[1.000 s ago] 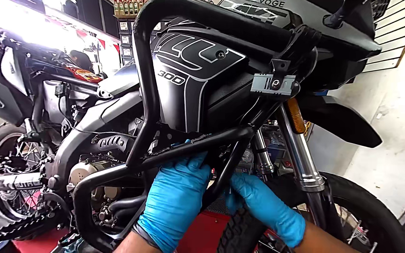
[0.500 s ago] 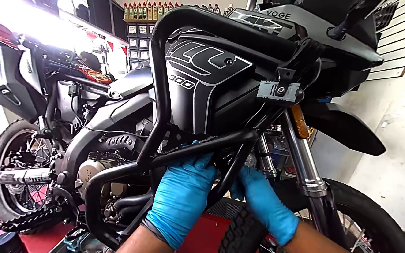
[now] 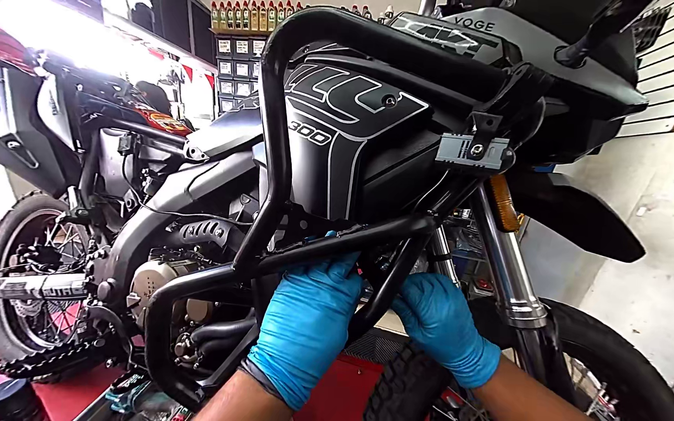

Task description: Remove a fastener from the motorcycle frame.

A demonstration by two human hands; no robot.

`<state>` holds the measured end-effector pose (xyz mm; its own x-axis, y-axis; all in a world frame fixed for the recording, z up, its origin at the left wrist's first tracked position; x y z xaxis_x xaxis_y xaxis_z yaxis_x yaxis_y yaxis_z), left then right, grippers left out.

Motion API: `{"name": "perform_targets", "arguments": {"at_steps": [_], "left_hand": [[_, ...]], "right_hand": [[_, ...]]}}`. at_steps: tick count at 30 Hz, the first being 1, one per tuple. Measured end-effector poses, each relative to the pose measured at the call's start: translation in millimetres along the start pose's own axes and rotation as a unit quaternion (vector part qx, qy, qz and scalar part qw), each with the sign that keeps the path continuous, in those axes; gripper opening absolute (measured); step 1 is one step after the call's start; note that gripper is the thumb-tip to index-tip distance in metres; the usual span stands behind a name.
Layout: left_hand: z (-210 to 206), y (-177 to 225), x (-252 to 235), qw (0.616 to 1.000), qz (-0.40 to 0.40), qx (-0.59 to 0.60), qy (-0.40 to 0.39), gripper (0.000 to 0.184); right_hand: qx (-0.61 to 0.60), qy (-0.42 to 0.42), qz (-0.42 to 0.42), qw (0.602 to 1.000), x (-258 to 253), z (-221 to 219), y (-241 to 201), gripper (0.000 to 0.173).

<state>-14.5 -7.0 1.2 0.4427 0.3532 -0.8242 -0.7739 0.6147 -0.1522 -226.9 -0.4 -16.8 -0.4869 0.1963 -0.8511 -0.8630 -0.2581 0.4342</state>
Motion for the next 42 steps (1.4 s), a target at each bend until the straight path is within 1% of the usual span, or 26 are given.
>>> {"name": "perform_targets", "arguments": {"at_steps": [2,4,5,8,9,10,11,13,14,15,17,21,23,24,25,27,28,29,30,32,33,35,37,39,40,42], "left_hand": [[1,0,0,1.0,0.0,0.002,-0.003,0.02],[1,1,0,1.0,0.001,0.012,0.0,0.019],[1,1,-1,1.0,0.001,0.013,0.002,0.018],[2,-1,-1,1.0,0.004,0.028,0.002,0.016],[1,-1,0,0.999,0.004,0.032,-0.002,0.016],[1,0,0,0.999,0.003,0.033,-0.002,0.016],[1,0,0,0.999,0.002,0.032,0.0,0.016],[1,1,0,0.999,0.002,0.032,0.004,0.016],[2,1,0,0.999,0.001,0.033,0.008,0.015],[2,0,0,0.999,0.0,0.034,0.011,0.015],[3,0,0,0.999,-0.003,0.03,0.017,0.014],[3,1,-2,1.0,-0.006,0.021,0.015,0.017],[3,1,-2,1.0,-0.002,0.021,0.008,0.017],[3,1,-2,1.0,-0.001,0.024,0.008,0.018],[3,1,-2,1.0,-0.002,0.027,0.01,0.017],[4,0,-2,0.999,-0.001,0.03,0.014,0.016],[4,1,-2,1.0,0.001,0.028,0.012,0.017],[4,2,-2,1.0,0.002,0.025,0.007,0.017],[4,2,-3,1.0,0.003,0.023,0.004,0.017],[4,2,-3,1.0,0.0,0.02,0.01,0.015],[4,1,-2,1.0,0.001,0.02,0.009,0.015],[4,1,-2,1.0,-0.001,0.016,0.007,0.018],[3,1,-2,1.0,-0.004,0.023,0.007,0.018],[3,2,-2,1.0,-0.003,0.024,0.005,0.018],[3,2,-2,1.0,0.001,0.025,0.003,0.018],[4,1,-2,1.0,0.003,0.028,0.006,0.017]], "right_hand": [[-0.043,-0.003,-0.019,0.999,0,-3,-4,0.035],[-0.171,-0.055,-0.124,0.976,2,-5,-9,0.034],[-0.281,-0.119,-0.217,0.927,2,-2,-13,0.035],[-0.57,-0.262,-0.456,0.631,-9,12,-28,0.041],[-0.589,-0.269,-0.487,0.586,-9,15,-30,0.042],[-0.588,-0.267,-0.492,0.584,-8,16,-31,0.041],[-0.567,-0.261,-0.467,0.626,-6,16,-28,0.037],[-0.432,-0.227,-0.334,0.807,1,15,-20,0.033],[-0.326,-0.186,-0.244,0.894,5,14,-15,0.042],[-0.229,-0.137,-0.157,0.951,8,14,-11,0.05],[-0.08,-0.058,-0.031,0.995,9,15,-7,0.055],[-0.004,0.018,0.021,1.0,-1,17,-7,0.041],[-0.12,-0.017,-0.079,0.989,-7,12,-8,0.037],[-0.233,-0.079,-0.175,0.953,-8,9,-9,0.037],[-0.378,-0.156,-0.287,0.867,-11,6,-10,0.038],[-0.585,-0.235,-0.46,0.625,-16,0,-15,0.046],[-0.615,-0.24,-0.495,0.565,-14,-2,-17,0.048],[-0.613,-0.242,-0.493,0.568,-12,-2,-17,0.048],[-0.576,-0.244,-0.46,0.631,-9,-2,-14,0.043],[-0.365,-0.22,-0.327,0.843,-1,-2,-5,0.036],[-0.241,-0.175,-0.241,0.924,2,-4,-1,0.047],[-0.079,-0.068,-0.081,0.991,3,-4,3,0.052],[-0.039,-0.016,-0.018,0.999,2,-4,4,0.042],[-0.138,-0.053,-0.078,0.986,5,-5,-1,0.037],[-0.243,-0.116,-0.154,0.951,6,-4,-5,0.037],[-0.487,-0.237,-0.319,0.778,0,1,-18,0.045]]}}
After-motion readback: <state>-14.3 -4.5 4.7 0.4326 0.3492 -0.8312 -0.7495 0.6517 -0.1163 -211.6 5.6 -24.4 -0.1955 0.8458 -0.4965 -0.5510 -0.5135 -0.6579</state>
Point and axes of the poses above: each hand's wrist, its own x-axis away from the middle knuckle, its own z-axis out of the back of the hand, y = z × x, the point moved 3 cm from there along -x, towards the middle knuckle, and after that the axes turned 10 degrees about x, right-handed, at the moved point
